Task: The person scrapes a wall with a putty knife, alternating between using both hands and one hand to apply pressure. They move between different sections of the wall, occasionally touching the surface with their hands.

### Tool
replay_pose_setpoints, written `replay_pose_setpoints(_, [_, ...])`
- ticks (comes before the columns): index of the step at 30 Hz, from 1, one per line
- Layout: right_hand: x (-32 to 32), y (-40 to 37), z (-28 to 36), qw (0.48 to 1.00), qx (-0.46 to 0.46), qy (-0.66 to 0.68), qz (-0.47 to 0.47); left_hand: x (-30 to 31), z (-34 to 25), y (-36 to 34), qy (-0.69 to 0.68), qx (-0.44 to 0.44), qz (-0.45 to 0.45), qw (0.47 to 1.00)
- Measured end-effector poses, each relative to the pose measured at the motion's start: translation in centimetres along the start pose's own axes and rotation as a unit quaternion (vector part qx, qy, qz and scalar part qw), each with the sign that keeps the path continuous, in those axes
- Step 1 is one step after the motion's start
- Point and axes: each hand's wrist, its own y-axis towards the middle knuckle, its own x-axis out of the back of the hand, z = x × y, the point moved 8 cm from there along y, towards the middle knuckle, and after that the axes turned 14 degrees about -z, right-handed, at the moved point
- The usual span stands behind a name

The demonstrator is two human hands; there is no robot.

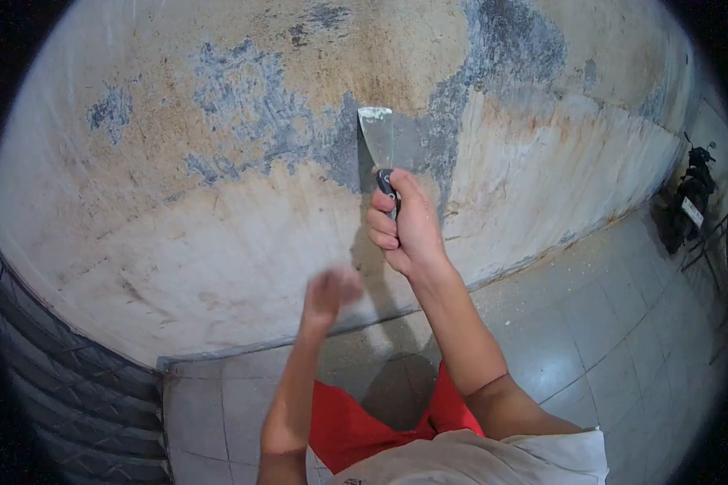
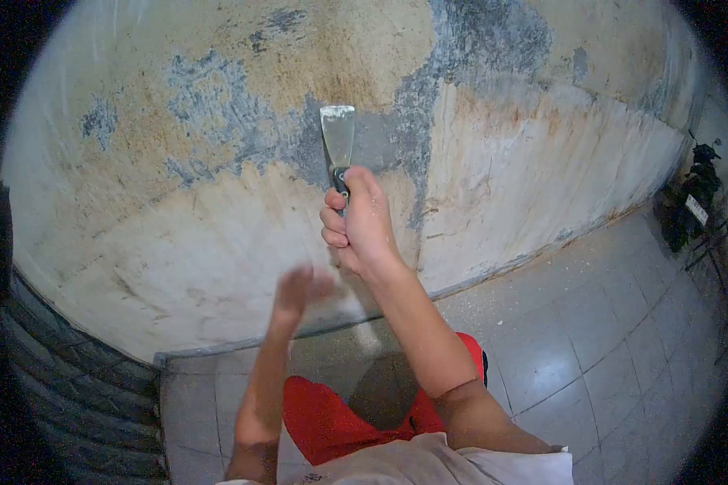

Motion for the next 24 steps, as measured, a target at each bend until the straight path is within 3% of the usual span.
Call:
replay_pose_setpoints(1, [-0.2, 0.0, 0.1, 1.0, 0.007, 0.008, 0.005, -2.1, -9.1, 0.0, 0.12, -0.22, 0.032, 0.968])
replay_pose_setpoints(2, [0.0, -0.1, -0.2, 1.0, 0.003, 0.007, 0.004, -3.6, -13.8, -0.1, 0.035, -0.162, 0.045, 0.985])
replay_pose_setpoints(4, [0.3, 0.3, -0.7, 1.0, 0.01, 0.011, 0.006, -6.8, -17.7, 2.1, -0.054, -0.055, 0.05, 0.996])
replay_pose_setpoints(6, [0.3, 0.3, -0.4, 1.0, 0.007, 0.009, 0.027, -8.4, -20.5, 4.2, -0.021, -0.076, 0.004, 0.997])
replay_pose_setpoints(8, [0.2, 0.0, -0.4, 0.999, 0.002, 0.008, 0.045, -9.5, -22.0, 5.7, 0.038, -0.116, -0.007, 0.992])
replay_pose_setpoints(10, [0.5, 0.0, -0.7, 1.0, -0.006, 0.018, 0.005, -10.2, -21.8, 6.8, 0.101, -0.156, -0.015, 0.982])
replay_pose_setpoints(12, [0.5, 0.2, -1.1, 1.0, -0.008, 0.021, 0.015, -9.8, -22.3, 7.6, 0.177, -0.323, -0.127, 0.921])
replay_pose_setpoints(16, [-0.7, 0.0, -0.1, 0.999, 0.0, 0.018, 0.034, -10.1, -23.4, 7.6, 0.18, -0.269, -0.122, 0.938])
replay_pose_setpoints(24, [-0.1, 0.5, 0.2, 0.998, 0.034, 0.001, 0.057, -10.9, -22.4, 8.7, 0.143, -0.281, -0.111, 0.943])
